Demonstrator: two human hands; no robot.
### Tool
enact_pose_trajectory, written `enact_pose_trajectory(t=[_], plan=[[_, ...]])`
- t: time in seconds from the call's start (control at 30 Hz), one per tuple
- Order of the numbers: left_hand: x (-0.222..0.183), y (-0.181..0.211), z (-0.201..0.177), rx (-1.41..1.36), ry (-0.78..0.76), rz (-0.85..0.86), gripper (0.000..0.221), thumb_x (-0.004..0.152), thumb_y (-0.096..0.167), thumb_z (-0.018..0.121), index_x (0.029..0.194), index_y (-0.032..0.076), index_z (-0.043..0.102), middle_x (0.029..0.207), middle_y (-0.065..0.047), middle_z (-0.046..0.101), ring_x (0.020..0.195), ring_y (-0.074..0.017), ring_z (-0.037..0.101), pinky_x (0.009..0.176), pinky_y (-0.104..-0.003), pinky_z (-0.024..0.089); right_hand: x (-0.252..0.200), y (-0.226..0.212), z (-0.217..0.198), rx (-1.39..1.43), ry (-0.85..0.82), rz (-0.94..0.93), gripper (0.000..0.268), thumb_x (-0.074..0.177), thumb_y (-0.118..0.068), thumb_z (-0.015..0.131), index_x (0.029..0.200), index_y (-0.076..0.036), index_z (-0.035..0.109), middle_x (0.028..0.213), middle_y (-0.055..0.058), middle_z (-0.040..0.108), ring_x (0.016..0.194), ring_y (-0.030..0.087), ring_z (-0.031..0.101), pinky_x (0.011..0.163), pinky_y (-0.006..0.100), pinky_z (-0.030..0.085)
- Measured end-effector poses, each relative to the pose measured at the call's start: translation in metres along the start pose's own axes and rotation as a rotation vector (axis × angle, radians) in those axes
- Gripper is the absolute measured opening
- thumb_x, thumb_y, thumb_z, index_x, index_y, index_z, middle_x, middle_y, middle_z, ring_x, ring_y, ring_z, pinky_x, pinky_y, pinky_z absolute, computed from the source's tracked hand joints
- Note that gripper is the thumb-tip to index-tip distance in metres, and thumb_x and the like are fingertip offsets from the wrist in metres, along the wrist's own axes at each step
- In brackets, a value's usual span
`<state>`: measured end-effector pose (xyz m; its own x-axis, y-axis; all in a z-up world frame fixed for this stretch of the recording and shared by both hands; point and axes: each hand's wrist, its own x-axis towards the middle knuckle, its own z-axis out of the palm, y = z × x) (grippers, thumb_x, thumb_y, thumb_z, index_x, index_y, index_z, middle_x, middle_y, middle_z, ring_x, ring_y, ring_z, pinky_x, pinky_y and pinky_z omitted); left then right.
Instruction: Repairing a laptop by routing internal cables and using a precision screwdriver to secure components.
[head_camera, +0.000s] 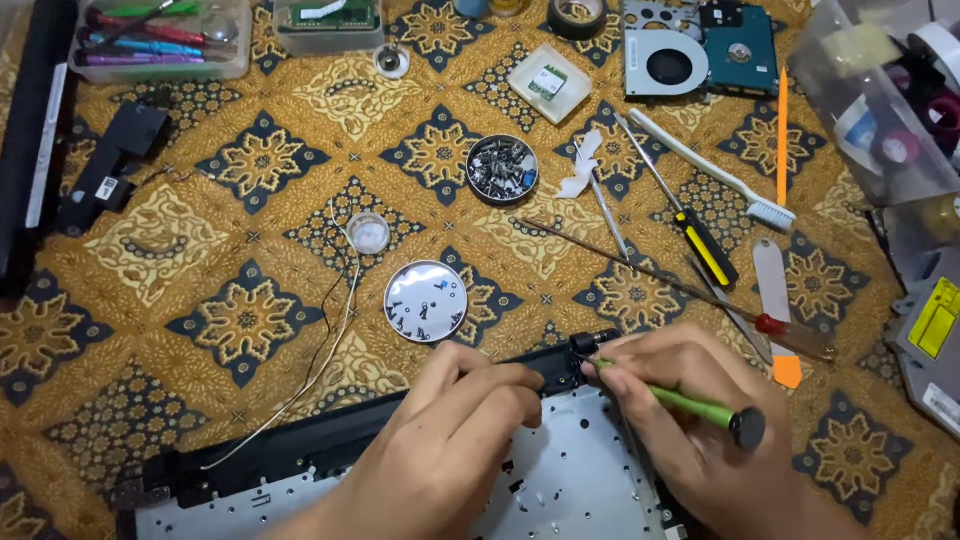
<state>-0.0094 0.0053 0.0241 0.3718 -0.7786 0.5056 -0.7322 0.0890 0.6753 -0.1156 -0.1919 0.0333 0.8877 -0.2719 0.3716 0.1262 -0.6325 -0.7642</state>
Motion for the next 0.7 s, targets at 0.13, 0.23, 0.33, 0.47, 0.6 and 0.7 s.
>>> enact_pose_trajectory(t=[0.13,0.23,0.33,0.47,0.6,0.7], plan=[[-0.005,-0.006,0.006,0.152,-0.153,0.005,0.030,0.110,0.009,0.033,0.121,-0.001,0.059,0.136,-0.022,0.061,0.096,-0.0363,0.046,0.093,-0.043,0.045,0.011,0.001,-0.009,-0.121,-0.113,-0.026,0.018,0.095,-0.016,0.061,0.086,-0.005,0.072,0.088,0.010,0.075,0.078,0.016,0.076,0.074,0.026,0.057],[0.002,-0.006,0.005,0.219,-0.164,0.160,0.031,0.111,0.003,0.030,0.114,-0.007,0.059,0.129,-0.025,0.065,0.085,-0.0351,0.048,0.085,-0.041,0.043,0.009,0.006,-0.007,-0.096,-0.044,-0.021,0.013,0.096,-0.013,0.060,0.089,-0.005,0.068,0.088,0.008,0.076,0.083,0.019,0.076,0.079,0.031,0.058],[0.002,-0.008,0.006,0.234,-0.158,0.205,0.033,0.110,0.000,0.028,0.112,-0.009,0.060,0.129,-0.027,0.066,0.084,-0.0353,0.052,0.082,-0.042,0.041,0.004,0.013,-0.007,0.009,0.014,0.021,0.012,0.099,-0.010,0.057,0.092,-0.004,0.064,0.092,0.011,0.075,0.087,0.018,0.078,0.083,0.028,0.063],[0.001,-0.008,0.005,0.196,-0.181,0.168,0.032,0.111,0.004,0.030,0.117,-0.008,0.059,0.133,-0.025,0.064,0.086,-0.0364,0.049,0.085,-0.042,0.042,0.008,0.006,-0.006,-0.108,-0.005,-0.030,0.013,0.098,-0.012,0.058,0.088,-0.006,0.065,0.088,0.008,0.077,0.084,0.018,0.076,0.081,0.031,0.058],[0.003,-0.007,0.003,0.180,-0.167,0.171,0.033,0.112,0.005,0.027,0.112,-0.007,0.058,0.129,-0.025,0.064,0.084,-0.0344,0.050,0.083,-0.041,0.040,0.006,0.006,-0.003,-0.088,0.012,-0.032,0.012,0.097,-0.011,0.058,0.090,-0.004,0.065,0.087,0.010,0.076,0.085,0.020,0.080,0.080,0.031,0.061],[0.001,-0.004,0.002,0.181,-0.181,0.124,0.029,0.112,0.006,0.032,0.118,-0.005,0.059,0.132,-0.023,0.062,0.086,-0.0350,0.044,0.085,-0.041,0.043,0.004,0.008,0.000,-0.029,0.050,-0.018,0.009,0.097,-0.006,0.058,0.090,-0.003,0.064,0.087,0.012,0.075,0.083,0.020,0.080,0.082,0.030,0.063]])
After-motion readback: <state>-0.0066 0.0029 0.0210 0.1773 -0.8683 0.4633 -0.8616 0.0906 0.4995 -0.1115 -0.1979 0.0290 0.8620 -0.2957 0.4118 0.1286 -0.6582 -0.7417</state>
